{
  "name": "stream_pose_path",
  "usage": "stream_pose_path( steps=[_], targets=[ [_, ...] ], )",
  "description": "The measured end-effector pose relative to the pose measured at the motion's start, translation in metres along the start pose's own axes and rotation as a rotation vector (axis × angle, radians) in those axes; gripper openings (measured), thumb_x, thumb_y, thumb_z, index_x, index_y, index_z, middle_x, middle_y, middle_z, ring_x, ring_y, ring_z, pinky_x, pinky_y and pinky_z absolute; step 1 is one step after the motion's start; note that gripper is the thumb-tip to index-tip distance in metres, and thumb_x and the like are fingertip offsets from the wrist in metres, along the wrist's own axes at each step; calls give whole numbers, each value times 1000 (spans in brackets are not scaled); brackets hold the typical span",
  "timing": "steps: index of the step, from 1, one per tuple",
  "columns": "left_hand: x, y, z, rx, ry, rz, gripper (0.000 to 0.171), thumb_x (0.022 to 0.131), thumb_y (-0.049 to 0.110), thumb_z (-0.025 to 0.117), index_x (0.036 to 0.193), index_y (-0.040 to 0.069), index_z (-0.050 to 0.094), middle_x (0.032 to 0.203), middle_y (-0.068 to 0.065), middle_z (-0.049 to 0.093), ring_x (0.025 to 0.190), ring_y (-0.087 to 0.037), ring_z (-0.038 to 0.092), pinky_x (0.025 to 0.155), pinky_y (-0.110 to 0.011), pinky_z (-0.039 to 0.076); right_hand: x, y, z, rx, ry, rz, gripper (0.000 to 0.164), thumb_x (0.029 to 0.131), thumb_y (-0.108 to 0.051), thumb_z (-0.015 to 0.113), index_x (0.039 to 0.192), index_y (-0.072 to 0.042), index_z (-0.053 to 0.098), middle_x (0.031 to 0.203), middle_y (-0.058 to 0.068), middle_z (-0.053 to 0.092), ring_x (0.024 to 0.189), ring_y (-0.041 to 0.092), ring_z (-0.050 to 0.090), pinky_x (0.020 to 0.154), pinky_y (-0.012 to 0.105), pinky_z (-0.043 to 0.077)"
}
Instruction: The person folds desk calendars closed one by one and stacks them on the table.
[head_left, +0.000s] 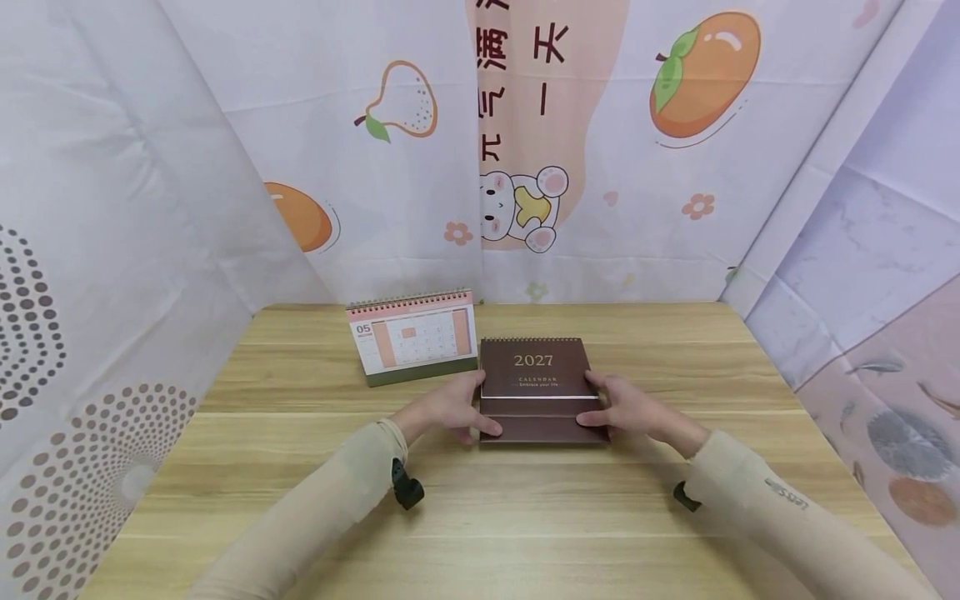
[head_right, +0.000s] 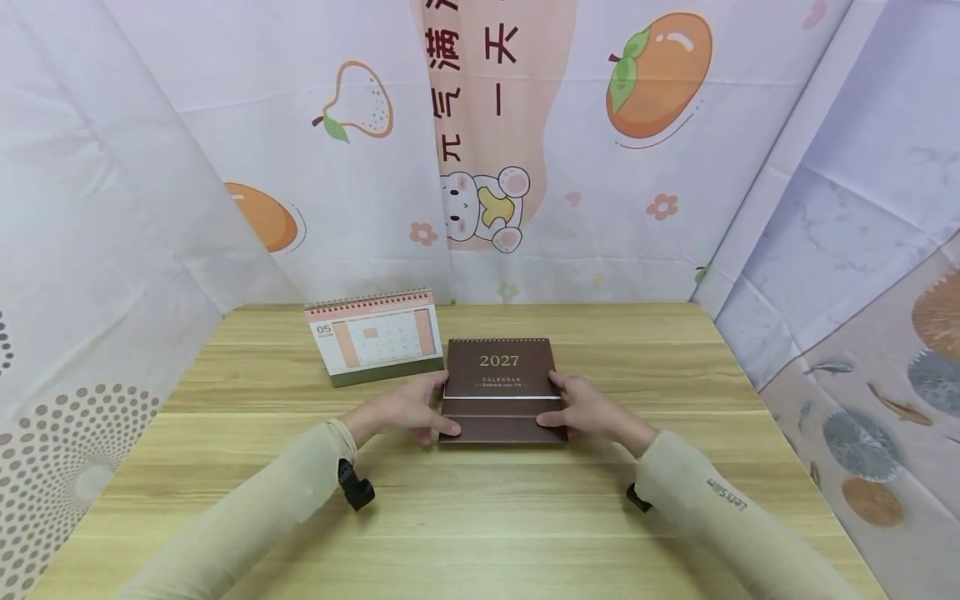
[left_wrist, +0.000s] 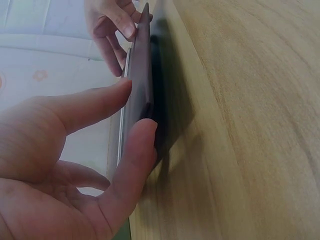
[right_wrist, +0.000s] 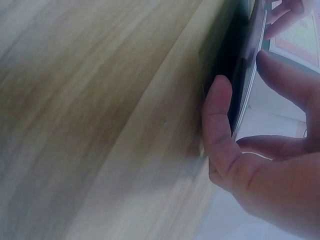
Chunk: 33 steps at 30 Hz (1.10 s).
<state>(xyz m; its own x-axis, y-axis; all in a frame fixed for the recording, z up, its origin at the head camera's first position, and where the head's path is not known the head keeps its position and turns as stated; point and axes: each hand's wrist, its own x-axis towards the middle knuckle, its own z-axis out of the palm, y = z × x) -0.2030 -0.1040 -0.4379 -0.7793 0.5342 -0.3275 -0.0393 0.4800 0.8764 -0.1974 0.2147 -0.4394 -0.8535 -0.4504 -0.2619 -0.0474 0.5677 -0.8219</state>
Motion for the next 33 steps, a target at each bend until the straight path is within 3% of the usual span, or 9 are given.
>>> stream_pose_path(
  steps=[1,9,17,26,33],
  targets=[
    [0,0,0,0,-1,3,81,82,8,86,148,3,38,120,-15,60,53,-27,64,55,-41,59,0,-1,0,22,-8,6,93,91,-11,77,151,20,13,153,41,25,80,23,63,65,40,59],
    [0,1,1,-14,-4,7,66,87,10,82,140,1,44,115,-14,62,52,-25,62,52,-40,58,1,3,0,-2,9,-6,93,90,-10,78,151,20,15,152,43,25,63,19,55,60,38,58],
    [-2,0,1,18,16,6,67,87,11,82,140,-1,44,116,-14,62,48,-23,61,49,-38,56,1,6,2,13,13,9,94,89,-10,79,152,18,15,152,43,22,76,21,62,62,36,60],
    [-4,1,0,56,28,-4,78,86,12,83,148,-2,38,127,-18,58,50,-25,63,52,-39,57,1,3,4,-6,27,59,95,87,-8,81,154,14,17,149,44,22,71,21,61,61,36,59],
    [-2,1,0,81,44,-26,85,85,13,84,152,-2,34,134,-21,55,52,-26,65,55,-38,58,-1,2,5,10,14,47,94,88,-6,80,154,15,15,150,45,18,75,22,63,63,38,60]
  ],
)
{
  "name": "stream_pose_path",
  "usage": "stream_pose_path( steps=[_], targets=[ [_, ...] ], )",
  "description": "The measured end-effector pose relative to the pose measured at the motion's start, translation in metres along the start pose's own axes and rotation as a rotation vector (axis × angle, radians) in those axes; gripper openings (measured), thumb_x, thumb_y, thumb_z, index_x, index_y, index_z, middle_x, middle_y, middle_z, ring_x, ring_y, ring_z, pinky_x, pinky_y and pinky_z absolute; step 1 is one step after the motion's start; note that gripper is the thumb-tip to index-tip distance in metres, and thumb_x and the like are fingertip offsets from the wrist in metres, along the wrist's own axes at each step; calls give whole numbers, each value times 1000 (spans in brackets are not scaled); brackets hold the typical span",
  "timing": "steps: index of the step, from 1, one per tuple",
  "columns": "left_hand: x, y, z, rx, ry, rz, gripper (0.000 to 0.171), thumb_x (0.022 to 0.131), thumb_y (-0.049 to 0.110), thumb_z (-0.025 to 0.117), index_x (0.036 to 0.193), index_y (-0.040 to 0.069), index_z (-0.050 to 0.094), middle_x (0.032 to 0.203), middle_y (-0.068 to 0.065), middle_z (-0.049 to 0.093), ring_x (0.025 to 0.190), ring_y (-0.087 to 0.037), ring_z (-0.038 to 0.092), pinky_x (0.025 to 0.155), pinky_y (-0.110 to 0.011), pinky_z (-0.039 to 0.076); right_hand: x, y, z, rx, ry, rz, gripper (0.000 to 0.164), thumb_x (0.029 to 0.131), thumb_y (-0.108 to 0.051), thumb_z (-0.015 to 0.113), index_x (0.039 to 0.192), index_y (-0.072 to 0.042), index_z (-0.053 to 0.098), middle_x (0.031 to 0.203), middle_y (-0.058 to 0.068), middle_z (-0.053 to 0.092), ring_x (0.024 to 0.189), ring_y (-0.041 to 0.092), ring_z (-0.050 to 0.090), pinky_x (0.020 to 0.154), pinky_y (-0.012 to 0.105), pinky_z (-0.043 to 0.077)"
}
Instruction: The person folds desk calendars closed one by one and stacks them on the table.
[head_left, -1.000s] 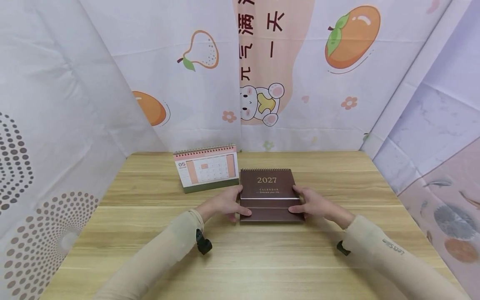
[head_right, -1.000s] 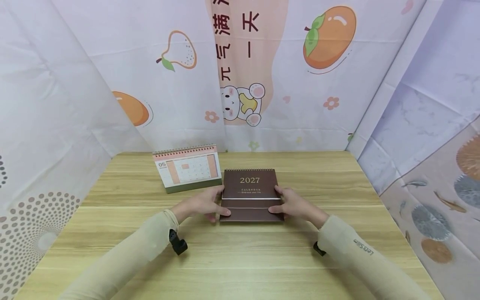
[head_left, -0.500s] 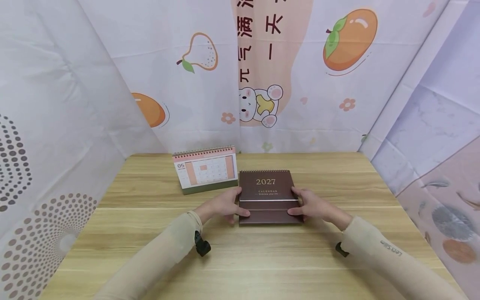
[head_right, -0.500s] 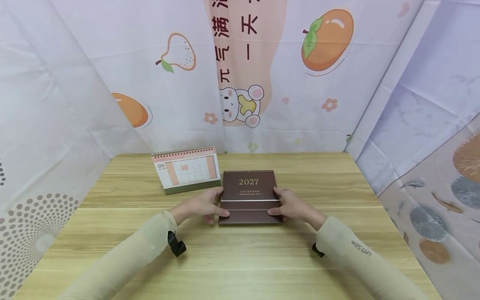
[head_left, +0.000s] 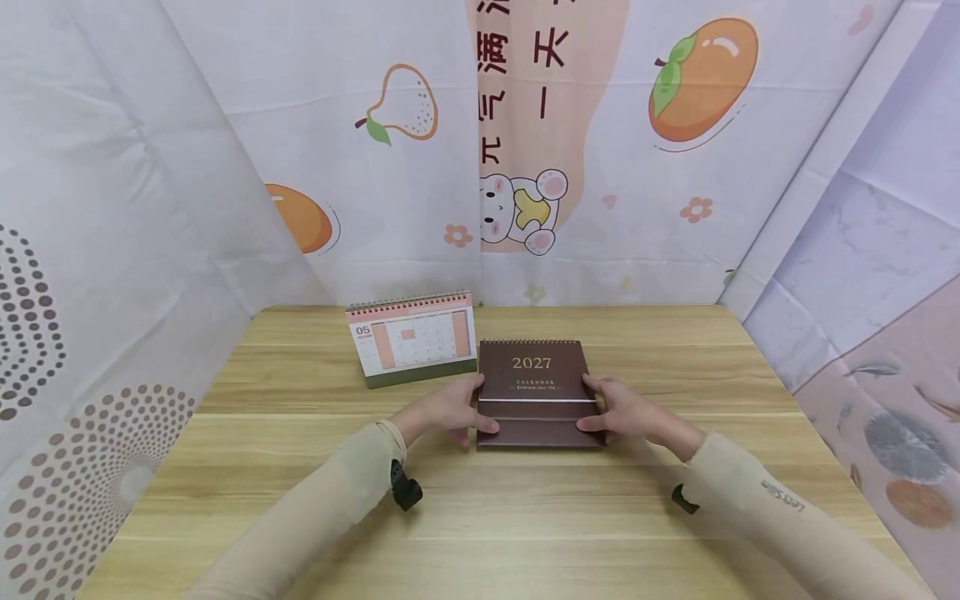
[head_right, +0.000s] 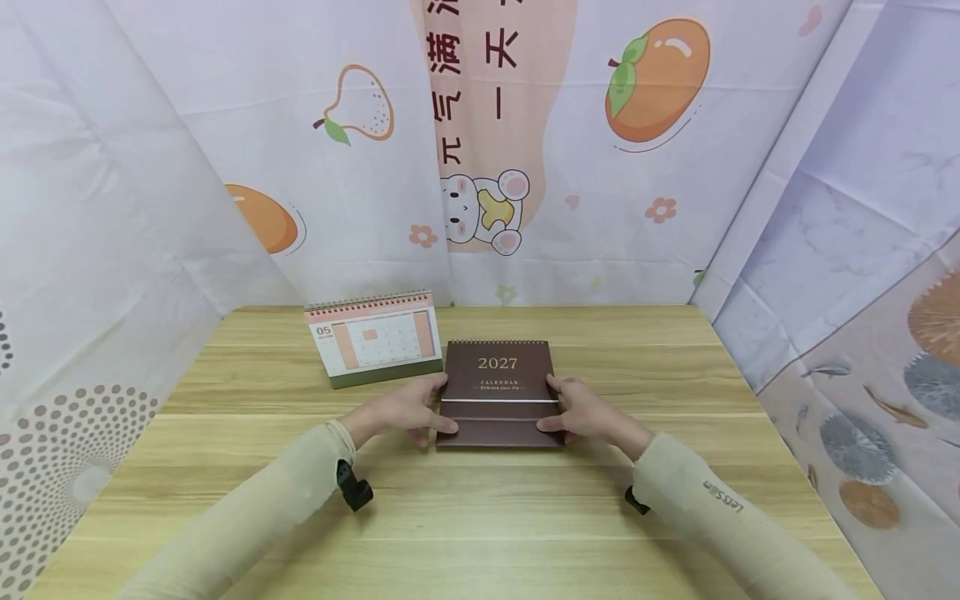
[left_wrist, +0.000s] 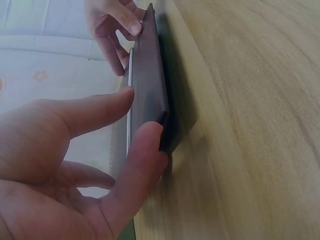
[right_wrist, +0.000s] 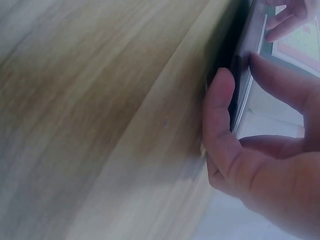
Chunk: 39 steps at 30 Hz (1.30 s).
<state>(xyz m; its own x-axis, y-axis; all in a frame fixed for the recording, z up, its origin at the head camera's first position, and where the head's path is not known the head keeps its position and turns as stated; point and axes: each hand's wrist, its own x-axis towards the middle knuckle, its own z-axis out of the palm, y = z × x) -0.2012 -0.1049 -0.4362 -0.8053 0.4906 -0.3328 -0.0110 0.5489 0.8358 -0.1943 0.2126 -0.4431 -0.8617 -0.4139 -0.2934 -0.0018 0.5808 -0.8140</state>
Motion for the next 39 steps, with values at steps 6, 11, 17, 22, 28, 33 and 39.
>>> stream_pose_path(
  steps=[6,11,17,22,28,33,39],
  targets=[
    [1,0,0,3,-5,6,76,86,13,83,147,-1,40,124,-17,60,53,-25,64,54,-39,58,0,1,1,-14,4,-7,93,88,-6,79,153,15,17,147,44,21,69,20,59,61,38,59],
    [1,0,0,23,5,7,74,85,13,83,145,-1,42,126,-18,59,53,-26,64,53,-38,58,1,1,0,4,-1,-2,90,89,-6,79,153,16,19,148,43,21,70,20,63,62,38,60],
    [1,0,0,19,3,10,71,86,12,83,143,-2,44,126,-18,58,54,-25,64,53,-39,58,0,1,0,24,-17,0,89,90,-5,78,152,18,18,148,42,19,76,19,66,63,40,60],
    [0,0,-1,10,3,8,72,86,11,83,145,-1,43,129,-19,58,54,-26,64,53,-39,58,0,0,-1,36,-10,-1,88,90,-4,77,153,16,19,150,41,18,71,20,64,62,42,59],
    [-1,1,-6,4,-6,-4,72,85,11,83,144,-2,44,124,-19,61,54,-28,65,54,-41,59,1,-6,-5,23,7,-33,86,91,-5,77,154,13,22,152,40,11,106,40,66,65,41,60],
    [-6,4,-12,60,17,-11,84,85,15,84,152,-4,37,133,-24,60,63,-36,68,74,-43,60,2,-12,-13,-94,34,-56,82,90,-11,79,153,9,31,150,40,14,103,38,64,71,39,58],
    [-11,6,-22,120,53,11,74,87,23,82,147,-1,47,143,-21,54,81,-39,70,77,-43,59,3,-23,-22,-109,27,-83,80,91,-12,78,154,6,31,148,40,17,77,35,63,64,49,59]
  ],
)
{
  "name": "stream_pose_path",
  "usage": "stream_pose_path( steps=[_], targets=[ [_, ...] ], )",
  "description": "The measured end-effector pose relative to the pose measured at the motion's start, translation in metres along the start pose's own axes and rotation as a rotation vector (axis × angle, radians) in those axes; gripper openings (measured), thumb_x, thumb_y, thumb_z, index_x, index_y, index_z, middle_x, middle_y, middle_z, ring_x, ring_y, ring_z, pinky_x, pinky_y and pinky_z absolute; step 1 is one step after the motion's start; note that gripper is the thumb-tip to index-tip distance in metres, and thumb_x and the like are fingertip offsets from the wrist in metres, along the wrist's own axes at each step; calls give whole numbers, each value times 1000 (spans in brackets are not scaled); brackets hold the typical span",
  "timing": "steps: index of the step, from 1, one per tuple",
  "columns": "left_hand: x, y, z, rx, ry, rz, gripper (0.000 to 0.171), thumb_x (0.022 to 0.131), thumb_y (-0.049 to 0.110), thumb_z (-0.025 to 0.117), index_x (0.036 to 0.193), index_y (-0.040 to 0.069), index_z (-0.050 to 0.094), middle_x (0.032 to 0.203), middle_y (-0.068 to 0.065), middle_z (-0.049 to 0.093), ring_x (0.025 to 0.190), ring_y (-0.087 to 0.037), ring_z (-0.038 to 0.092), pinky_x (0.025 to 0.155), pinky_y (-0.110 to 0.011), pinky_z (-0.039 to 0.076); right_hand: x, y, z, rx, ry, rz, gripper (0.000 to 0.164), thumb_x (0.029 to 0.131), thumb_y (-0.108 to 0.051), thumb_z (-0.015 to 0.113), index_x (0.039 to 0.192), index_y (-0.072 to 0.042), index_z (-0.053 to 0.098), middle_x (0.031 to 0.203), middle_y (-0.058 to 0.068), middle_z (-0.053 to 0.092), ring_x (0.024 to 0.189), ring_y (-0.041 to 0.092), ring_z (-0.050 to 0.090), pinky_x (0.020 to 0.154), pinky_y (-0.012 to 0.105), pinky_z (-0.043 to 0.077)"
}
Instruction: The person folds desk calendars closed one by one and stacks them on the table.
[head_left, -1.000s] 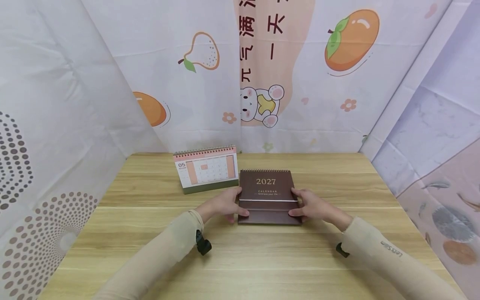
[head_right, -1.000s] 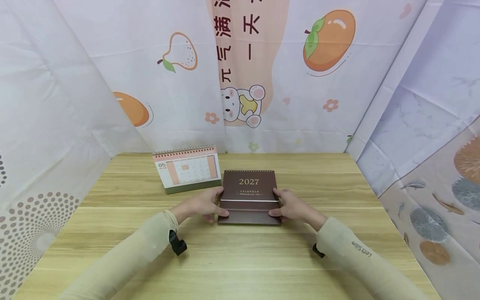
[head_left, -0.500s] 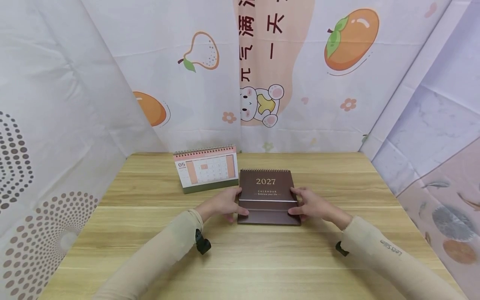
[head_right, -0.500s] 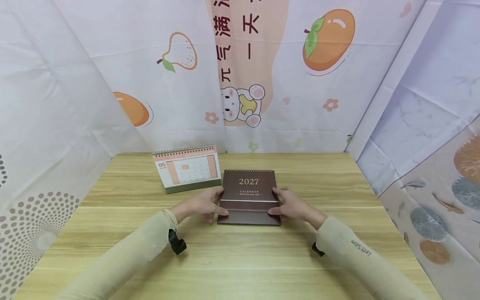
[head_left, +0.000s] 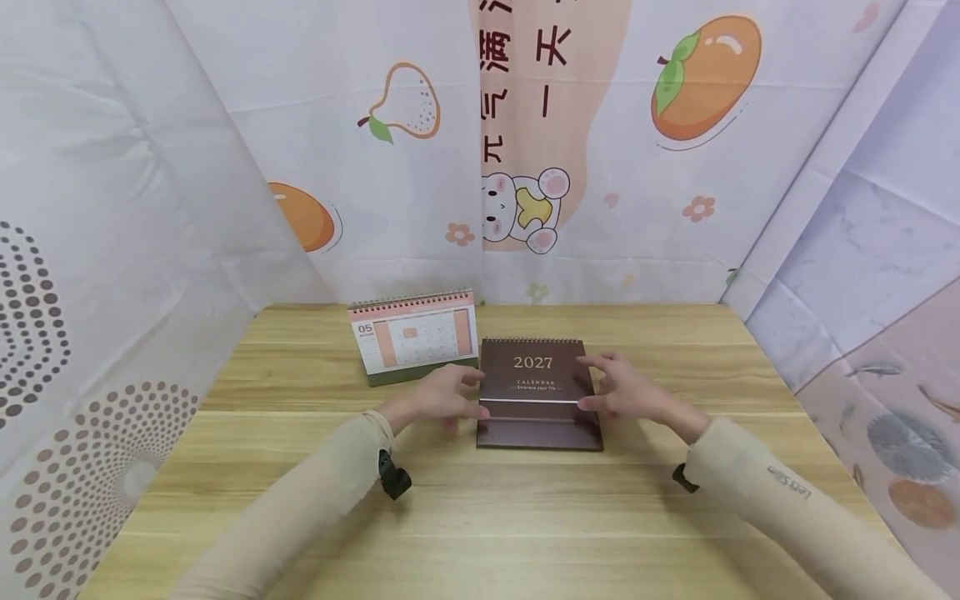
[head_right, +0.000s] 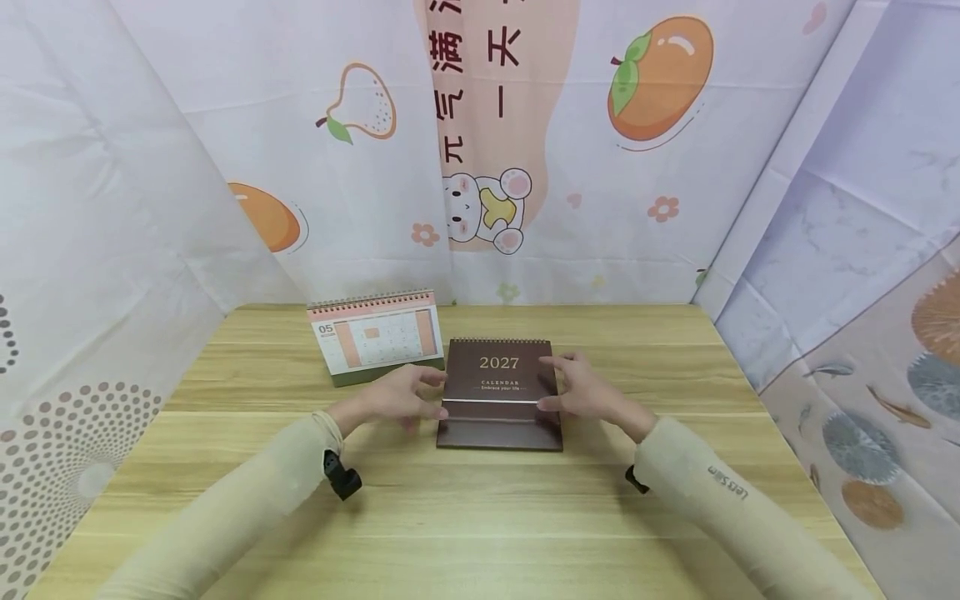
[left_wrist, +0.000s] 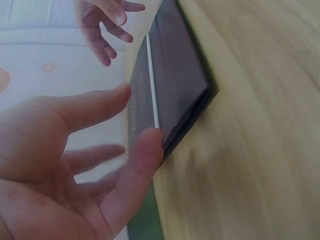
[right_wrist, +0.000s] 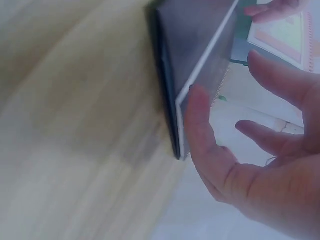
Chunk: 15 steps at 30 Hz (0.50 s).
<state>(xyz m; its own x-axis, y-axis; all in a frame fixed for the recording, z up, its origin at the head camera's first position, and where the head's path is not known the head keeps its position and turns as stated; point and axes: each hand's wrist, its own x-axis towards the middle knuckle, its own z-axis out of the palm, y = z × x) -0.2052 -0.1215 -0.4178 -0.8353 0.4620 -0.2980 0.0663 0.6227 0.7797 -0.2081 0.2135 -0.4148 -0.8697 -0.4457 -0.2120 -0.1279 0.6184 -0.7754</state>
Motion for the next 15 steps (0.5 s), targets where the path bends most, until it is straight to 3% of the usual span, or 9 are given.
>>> stream_pose_path(
  steps=[2,6,10,15],
  targets=[
    [-1,1,-4,-44,-28,-6,65,91,24,78,144,0,51,133,-18,60,79,-37,69,67,-43,60,1,-4,-3,38,-16,-5,78,94,-12,75,154,6,30,147,40,20,76,36,64,62,51,59],
    [-4,2,-15,-70,-78,3,52,99,30,68,139,-1,57,114,-13,67,92,-31,67,68,-42,61,3,-12,-8,51,-46,-23,69,102,-20,65,153,9,29,145,40,33,99,41,65,64,49,61],
    [-7,2,-28,-63,-100,29,47,103,30,62,137,-2,59,115,-17,67,96,-35,66,71,-45,61,4,-17,-12,80,-76,11,65,106,-31,56,154,6,30,145,34,38,119,49,55,68,49,61],
    [-15,2,-50,-83,-135,43,43,104,31,60,134,1,61,124,-21,65,105,-39,66,81,-49,59,6,-25,-21,118,-161,74,64,107,-39,53,154,0,34,147,30,40,129,50,47,76,51,60]
  ],
)
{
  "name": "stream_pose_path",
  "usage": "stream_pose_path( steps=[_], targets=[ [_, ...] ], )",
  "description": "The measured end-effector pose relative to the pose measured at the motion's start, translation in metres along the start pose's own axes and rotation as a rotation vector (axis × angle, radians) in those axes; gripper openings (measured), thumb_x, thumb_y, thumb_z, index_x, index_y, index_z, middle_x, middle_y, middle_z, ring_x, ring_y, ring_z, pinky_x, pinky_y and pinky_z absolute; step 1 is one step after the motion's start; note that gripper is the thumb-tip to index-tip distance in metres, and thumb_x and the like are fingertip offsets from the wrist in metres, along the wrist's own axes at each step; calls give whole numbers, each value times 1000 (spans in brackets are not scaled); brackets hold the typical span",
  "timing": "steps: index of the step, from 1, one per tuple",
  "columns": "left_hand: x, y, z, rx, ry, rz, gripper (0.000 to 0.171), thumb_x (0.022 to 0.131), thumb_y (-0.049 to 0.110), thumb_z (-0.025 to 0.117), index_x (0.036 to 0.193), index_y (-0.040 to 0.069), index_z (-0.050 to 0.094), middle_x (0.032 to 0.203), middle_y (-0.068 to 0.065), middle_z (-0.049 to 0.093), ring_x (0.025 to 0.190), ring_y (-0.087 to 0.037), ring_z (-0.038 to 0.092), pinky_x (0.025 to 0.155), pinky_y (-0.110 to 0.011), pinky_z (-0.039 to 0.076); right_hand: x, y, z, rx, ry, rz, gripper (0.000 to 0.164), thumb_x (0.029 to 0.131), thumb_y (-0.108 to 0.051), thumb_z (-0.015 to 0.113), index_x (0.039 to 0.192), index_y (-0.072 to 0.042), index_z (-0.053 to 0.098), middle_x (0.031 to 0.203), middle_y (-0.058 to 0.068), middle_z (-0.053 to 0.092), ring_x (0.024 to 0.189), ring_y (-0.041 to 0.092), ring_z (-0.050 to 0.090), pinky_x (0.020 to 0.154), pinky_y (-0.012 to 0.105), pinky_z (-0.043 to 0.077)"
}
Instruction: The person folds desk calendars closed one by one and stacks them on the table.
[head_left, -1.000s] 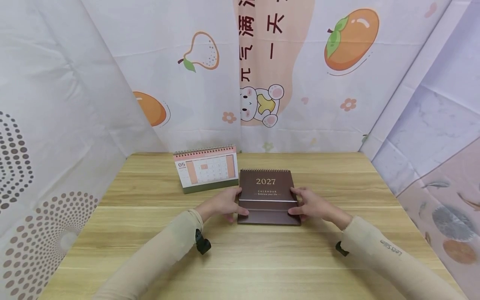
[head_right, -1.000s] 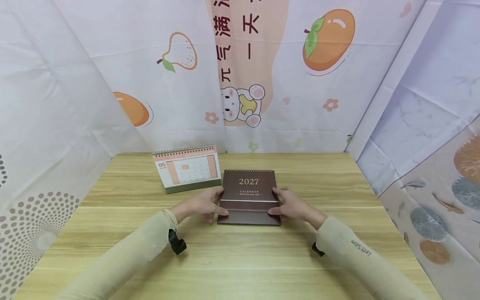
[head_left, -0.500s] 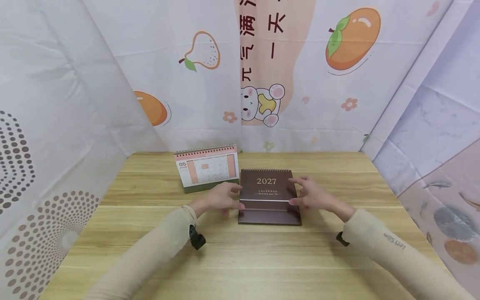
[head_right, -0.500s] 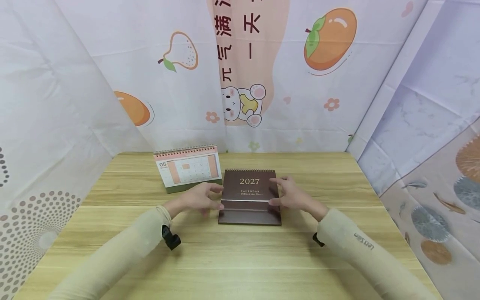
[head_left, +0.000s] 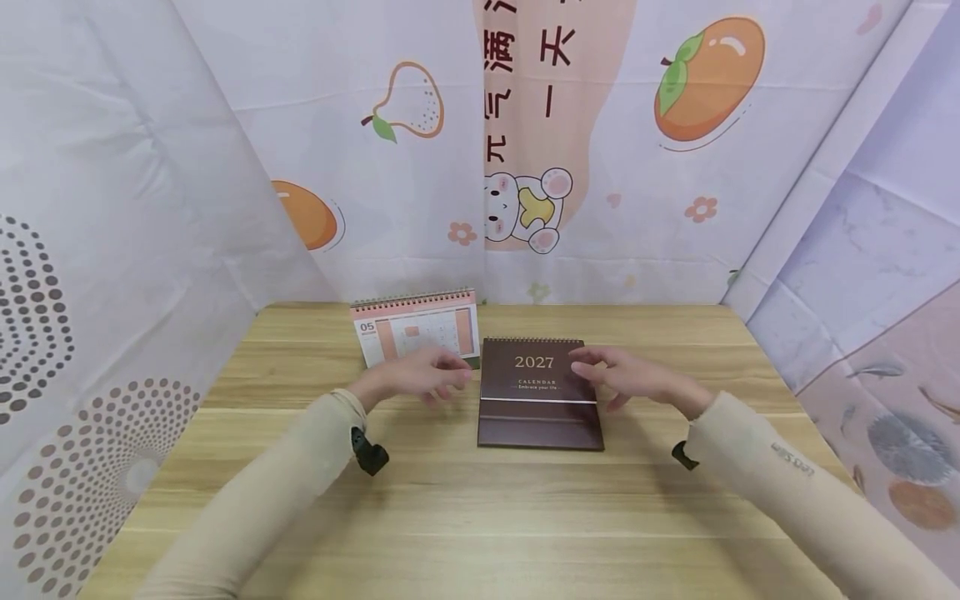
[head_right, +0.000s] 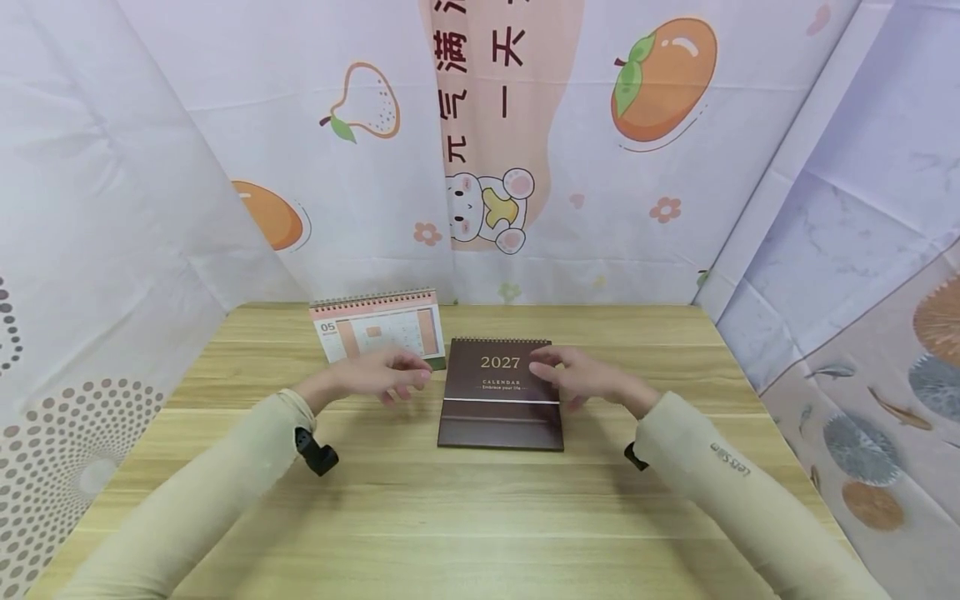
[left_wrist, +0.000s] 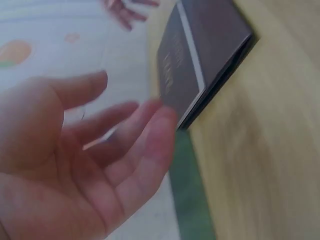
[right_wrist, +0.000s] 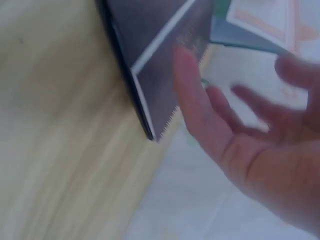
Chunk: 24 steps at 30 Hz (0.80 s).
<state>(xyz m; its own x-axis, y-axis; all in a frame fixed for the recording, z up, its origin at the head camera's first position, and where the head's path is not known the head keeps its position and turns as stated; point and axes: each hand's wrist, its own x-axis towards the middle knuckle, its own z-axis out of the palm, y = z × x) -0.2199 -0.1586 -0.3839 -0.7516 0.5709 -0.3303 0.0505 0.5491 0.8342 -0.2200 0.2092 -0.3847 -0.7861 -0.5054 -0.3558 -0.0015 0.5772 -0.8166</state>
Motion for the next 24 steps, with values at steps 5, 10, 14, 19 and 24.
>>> stream_pose_path(
  steps=[5,10,14,19,24],
  targets=[
    [-12,3,-25,-39,-72,-30,42,103,34,61,133,6,62,126,-18,66,113,-40,64,92,-51,55,2,-7,-12,-19,-129,43,62,106,-40,53,153,-2,38,148,29,44,128,47,51,81,53,59],
    [-23,3,-48,-40,-79,-37,45,103,36,60,136,6,58,124,-11,68,115,-37,62,94,-49,54,4,-17,-20,-19,-177,49,63,106,-41,54,155,-6,36,153,27,40,131,44,50,83,53,58],
    [-35,3,-63,-37,-51,-51,49,103,37,60,140,6,54,124,-11,68,114,-35,62,95,-48,54,5,-25,-27,-10,-194,35,60,106,-40,54,155,-9,37,155,24,39,131,43,50,87,53,57],
    [-59,6,-81,-9,-11,-114,58,101,44,62,143,5,53,126,-13,67,114,-32,63,95,-45,54,11,-37,-34,3,-212,32,56,107,-38,52,154,-10,39,152,24,42,129,42,52,90,54,55],
    [-84,10,-101,12,-31,-147,59,102,42,60,147,4,49,134,-14,60,115,-29,62,97,-43,52,18,-51,-41,-38,-229,19,57,107,-38,51,155,-11,37,152,18,44,127,41,53,88,50,57]
  ],
)
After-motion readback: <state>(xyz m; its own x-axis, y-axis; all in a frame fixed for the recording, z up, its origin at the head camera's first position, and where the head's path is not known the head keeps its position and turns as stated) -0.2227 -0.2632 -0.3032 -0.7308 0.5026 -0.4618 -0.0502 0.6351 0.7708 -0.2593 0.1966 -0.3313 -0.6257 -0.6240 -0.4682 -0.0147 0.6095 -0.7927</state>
